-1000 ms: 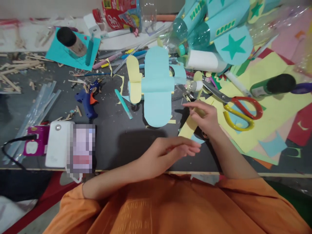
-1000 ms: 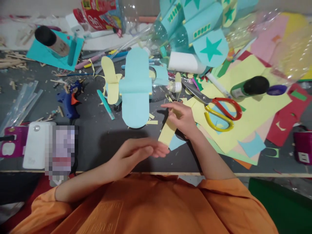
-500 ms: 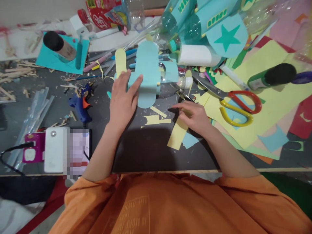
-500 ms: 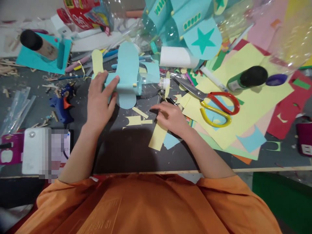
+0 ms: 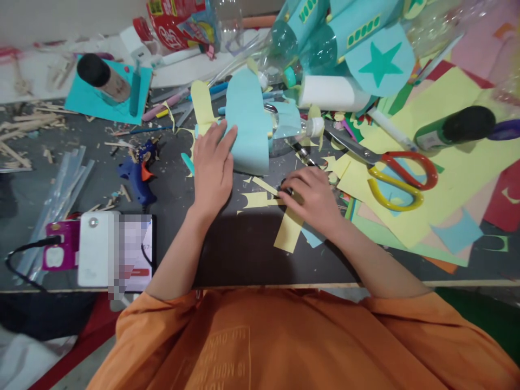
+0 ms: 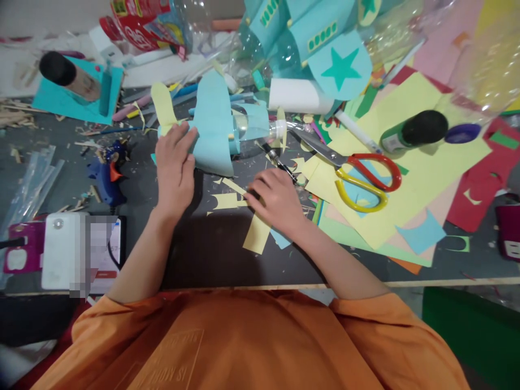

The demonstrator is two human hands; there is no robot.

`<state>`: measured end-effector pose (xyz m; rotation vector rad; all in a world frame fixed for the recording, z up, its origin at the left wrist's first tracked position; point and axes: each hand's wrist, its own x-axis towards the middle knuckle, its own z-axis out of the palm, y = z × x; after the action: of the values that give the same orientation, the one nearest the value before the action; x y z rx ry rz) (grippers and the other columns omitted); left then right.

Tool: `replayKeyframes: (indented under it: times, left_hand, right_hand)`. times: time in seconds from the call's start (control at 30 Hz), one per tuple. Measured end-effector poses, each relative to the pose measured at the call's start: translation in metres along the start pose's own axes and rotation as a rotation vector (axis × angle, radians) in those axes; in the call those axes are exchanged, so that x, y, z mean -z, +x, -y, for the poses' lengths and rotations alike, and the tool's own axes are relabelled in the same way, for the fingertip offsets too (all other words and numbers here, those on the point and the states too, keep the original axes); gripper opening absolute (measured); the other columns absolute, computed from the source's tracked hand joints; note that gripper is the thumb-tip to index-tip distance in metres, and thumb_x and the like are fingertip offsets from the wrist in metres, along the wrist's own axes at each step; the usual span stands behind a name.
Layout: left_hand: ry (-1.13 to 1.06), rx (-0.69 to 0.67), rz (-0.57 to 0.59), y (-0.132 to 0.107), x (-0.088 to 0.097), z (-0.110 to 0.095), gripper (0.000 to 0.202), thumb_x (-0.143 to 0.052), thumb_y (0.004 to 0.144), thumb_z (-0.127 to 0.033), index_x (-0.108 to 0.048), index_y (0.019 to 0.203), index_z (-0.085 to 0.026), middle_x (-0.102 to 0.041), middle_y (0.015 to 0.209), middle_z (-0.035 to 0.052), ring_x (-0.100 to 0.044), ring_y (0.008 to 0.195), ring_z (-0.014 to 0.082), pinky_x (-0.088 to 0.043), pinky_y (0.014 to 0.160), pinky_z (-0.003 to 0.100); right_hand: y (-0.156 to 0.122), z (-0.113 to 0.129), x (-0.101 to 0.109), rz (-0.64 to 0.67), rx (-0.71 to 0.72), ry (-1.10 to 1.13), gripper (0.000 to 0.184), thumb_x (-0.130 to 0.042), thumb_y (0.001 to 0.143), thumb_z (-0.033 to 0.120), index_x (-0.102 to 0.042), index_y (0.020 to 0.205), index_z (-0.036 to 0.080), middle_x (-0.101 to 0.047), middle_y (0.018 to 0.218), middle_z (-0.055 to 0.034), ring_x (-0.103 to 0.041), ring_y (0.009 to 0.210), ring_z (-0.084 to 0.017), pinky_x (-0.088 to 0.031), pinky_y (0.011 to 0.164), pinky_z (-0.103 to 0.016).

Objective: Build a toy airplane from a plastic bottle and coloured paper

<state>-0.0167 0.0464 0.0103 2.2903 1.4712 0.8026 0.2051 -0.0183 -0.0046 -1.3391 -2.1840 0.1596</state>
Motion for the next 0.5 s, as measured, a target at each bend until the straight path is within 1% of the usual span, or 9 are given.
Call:
replayKeyframes:
  times: [0.03, 0.1, 0.17, 0.27, 0.33, 0.4, 0.5]
  left_hand:
    - [-0.003, -0.008, 0.001, -0.002, 0.0, 0.0, 0.056, -0.014, 0.092, -0.055, -0.04, 0.136, -0.032, -0.04, 0.148, 0.0035, -0.029, 0.141, 0.024, -0.015, 0.118, 0.047]
    - [-0.001, -0.021, -0.007, -0.004, -0.002, 0.001, 0.055, -0.014, 0.093, -0.054, -0.04, 0.136, -0.033, -0.04, 0.148, 0.0031, -0.03, 0.141, 0.0231, -0.016, 0.118, 0.047]
    - [0.005, -0.024, -0.026, -0.005, -0.005, 0.001, 0.054, -0.014, 0.093, -0.054, -0.04, 0.136, -0.034, -0.041, 0.147, 0.0025, -0.03, 0.141, 0.0231, -0.015, 0.118, 0.047]
    - [0.005, -0.019, -0.049, -0.005, -0.008, 0.001, 0.053, -0.016, 0.093, -0.054, -0.041, 0.135, -0.035, -0.041, 0.147, 0.0028, -0.03, 0.141, 0.0246, -0.012, 0.118, 0.049]
    - [0.003, -0.02, -0.053, -0.005, -0.009, 0.001, 0.053, -0.016, 0.092, -0.054, -0.042, 0.135, -0.034, -0.042, 0.146, 0.0029, -0.03, 0.14, 0.0242, -0.013, 0.118, 0.049]
    - [0.016, -0.024, -0.053, -0.005, -0.008, 0.001, 0.054, -0.014, 0.093, -0.054, -0.042, 0.134, -0.034, -0.042, 0.146, 0.0027, -0.03, 0.14, 0.0229, -0.015, 0.118, 0.048]
    - [0.053, -0.055, -0.065, -0.005, -0.007, 0.001, 0.056, -0.012, 0.093, -0.054, -0.043, 0.133, -0.031, -0.043, 0.146, 0.0053, -0.032, 0.139, 0.0219, -0.018, 0.117, 0.046]
  right_hand:
    - [-0.001, 0.004, -0.002, 0.029, -0.006, -0.016, 0.018, -0.051, 0.088, 0.035, -0.058, 0.08, 0.02, -0.062, 0.083, -0.007, -0.056, 0.086, -0.023, -0.043, 0.078, -0.038]
    - [-0.002, 0.009, -0.007, 0.094, -0.051, -0.017, 0.019, -0.053, 0.087, 0.038, -0.057, 0.083, 0.019, -0.06, 0.086, -0.0082, -0.054, 0.088, -0.025, -0.041, 0.079, -0.04]
    - [-0.003, 0.01, -0.009, 0.14, -0.118, 0.02, 0.015, -0.054, 0.086, 0.034, -0.055, 0.084, 0.019, -0.059, 0.089, -0.0089, -0.053, 0.089, -0.026, -0.041, 0.079, -0.041]
    - [-0.004, 0.005, -0.007, 0.16, -0.189, 0.105, 0.01, -0.054, 0.085, 0.028, -0.053, 0.078, 0.021, -0.058, 0.089, -0.0074, -0.053, 0.088, -0.026, -0.041, 0.078, -0.041]
    - [-0.004, 0.0, -0.005, 0.165, -0.183, 0.15, 0.013, -0.052, 0.087, 0.027, -0.052, 0.075, 0.022, -0.058, 0.088, -0.0067, -0.053, 0.087, -0.025, -0.04, 0.078, -0.041]
    - [-0.003, -0.004, -0.004, 0.167, -0.147, 0.168, 0.015, -0.049, 0.089, 0.028, -0.052, 0.075, 0.022, -0.059, 0.086, -0.0063, -0.054, 0.085, -0.024, -0.041, 0.078, -0.041]
    - [0.0, -0.008, -0.002, 0.152, -0.088, 0.15, 0.017, -0.045, 0.09, 0.028, -0.051, 0.075, 0.023, -0.062, 0.082, -0.0064, -0.057, 0.082, -0.023, -0.042, 0.075, -0.04]
